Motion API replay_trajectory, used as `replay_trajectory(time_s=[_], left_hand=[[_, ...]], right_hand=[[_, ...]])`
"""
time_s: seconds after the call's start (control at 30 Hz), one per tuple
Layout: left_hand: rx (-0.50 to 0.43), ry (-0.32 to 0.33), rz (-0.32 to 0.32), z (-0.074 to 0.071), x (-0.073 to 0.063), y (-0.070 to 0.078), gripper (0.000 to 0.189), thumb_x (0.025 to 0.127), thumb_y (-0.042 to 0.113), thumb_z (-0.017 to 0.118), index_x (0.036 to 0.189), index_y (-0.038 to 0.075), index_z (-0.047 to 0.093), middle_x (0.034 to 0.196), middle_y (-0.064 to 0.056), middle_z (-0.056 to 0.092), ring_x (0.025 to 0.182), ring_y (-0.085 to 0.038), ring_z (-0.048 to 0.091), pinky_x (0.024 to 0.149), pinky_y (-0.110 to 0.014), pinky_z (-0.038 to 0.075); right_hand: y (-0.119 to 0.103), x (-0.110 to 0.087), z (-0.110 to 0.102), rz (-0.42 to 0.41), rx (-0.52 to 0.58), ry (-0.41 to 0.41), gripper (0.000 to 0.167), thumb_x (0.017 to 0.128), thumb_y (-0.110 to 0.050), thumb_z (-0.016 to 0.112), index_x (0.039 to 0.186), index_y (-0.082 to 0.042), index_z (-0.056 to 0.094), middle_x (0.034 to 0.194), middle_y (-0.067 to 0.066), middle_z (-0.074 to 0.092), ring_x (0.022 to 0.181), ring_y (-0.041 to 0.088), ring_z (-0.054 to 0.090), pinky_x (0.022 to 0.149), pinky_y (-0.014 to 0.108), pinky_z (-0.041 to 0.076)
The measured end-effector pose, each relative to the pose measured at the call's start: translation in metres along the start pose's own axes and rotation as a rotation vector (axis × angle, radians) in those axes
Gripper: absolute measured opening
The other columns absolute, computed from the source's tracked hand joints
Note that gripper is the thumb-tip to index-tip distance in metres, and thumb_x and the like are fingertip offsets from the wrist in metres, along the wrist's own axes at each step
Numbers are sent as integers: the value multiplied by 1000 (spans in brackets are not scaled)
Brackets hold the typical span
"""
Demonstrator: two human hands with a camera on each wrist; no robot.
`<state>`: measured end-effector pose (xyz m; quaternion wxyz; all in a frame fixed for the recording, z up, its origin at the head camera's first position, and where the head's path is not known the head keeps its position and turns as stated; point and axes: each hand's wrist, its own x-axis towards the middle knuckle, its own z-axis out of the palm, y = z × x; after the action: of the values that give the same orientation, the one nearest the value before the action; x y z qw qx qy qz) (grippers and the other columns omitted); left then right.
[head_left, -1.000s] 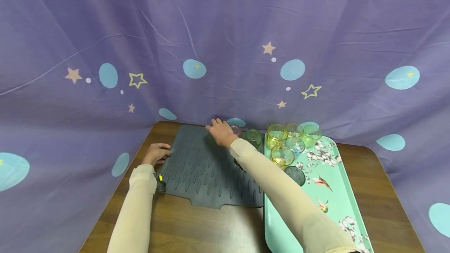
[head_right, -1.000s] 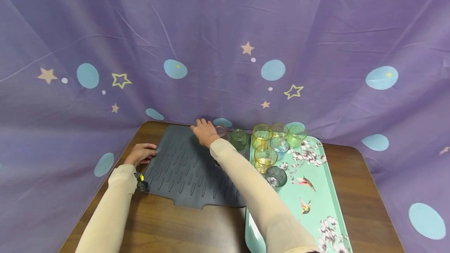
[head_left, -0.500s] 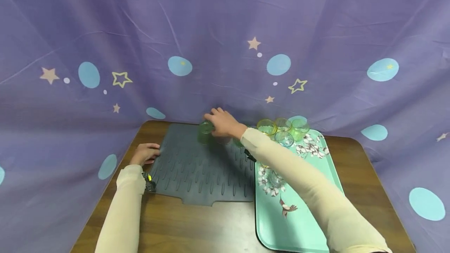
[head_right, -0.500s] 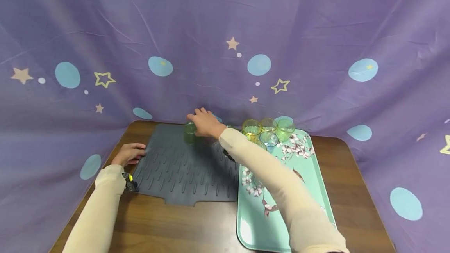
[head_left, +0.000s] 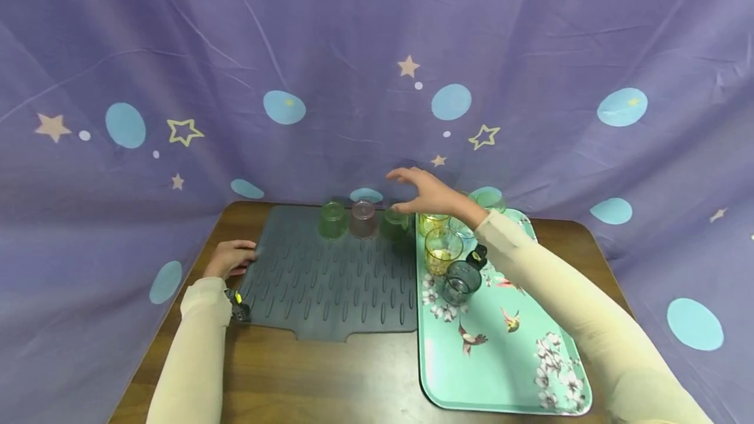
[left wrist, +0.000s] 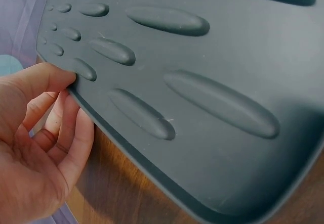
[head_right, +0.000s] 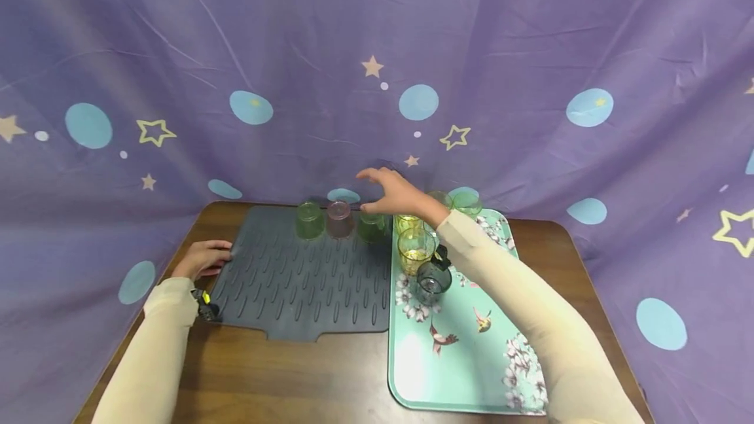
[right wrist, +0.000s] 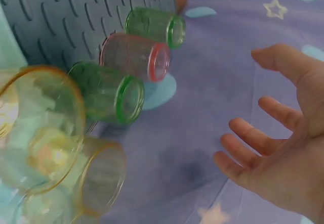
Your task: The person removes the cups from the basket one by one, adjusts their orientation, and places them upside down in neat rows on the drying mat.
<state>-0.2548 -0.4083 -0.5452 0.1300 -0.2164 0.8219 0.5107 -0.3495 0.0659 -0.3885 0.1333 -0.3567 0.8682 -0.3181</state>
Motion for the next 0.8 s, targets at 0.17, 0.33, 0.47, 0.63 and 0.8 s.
replay_trajectory(time_s=[0.17,0.33,0.47,0.63,0.8], left_hand=[[-2,-10,-1,-2,0,-2,50,91,9,68,136,-6,53,79,12,60,76,-9,60,67,-26,56],[0,-13,0,-3,1,-4,49,90,8,67,135,-7,53,79,13,59,76,-9,59,67,-26,55],[7,-17,11,-4,0,-2,50,90,8,67,135,-8,52,80,12,59,77,-10,58,67,-26,55],[14,-12,7,-2,1,0,50,90,8,67,135,-8,52,82,11,58,78,-11,58,68,-26,55],[11,-13,-2,1,4,1,51,89,8,67,135,-8,52,81,12,58,78,-11,58,68,-27,55]], right_hand=[[22,-36,-8,-7,80,-2,72,89,-21,80,151,-10,45,153,16,46,143,39,43,115,58,38],[41,-70,-10,-22,132,18,76,87,-16,82,152,-7,43,153,20,44,141,42,42,114,60,36],[56,-95,-9,-24,129,50,79,83,-15,84,151,-6,43,151,21,46,135,42,47,109,61,39],[74,-121,-4,15,153,29,75,81,-16,87,144,-3,47,142,21,50,125,42,53,102,58,44],[92,-139,4,72,193,-17,65,81,-18,87,134,-6,51,132,18,54,119,37,55,97,51,45]])
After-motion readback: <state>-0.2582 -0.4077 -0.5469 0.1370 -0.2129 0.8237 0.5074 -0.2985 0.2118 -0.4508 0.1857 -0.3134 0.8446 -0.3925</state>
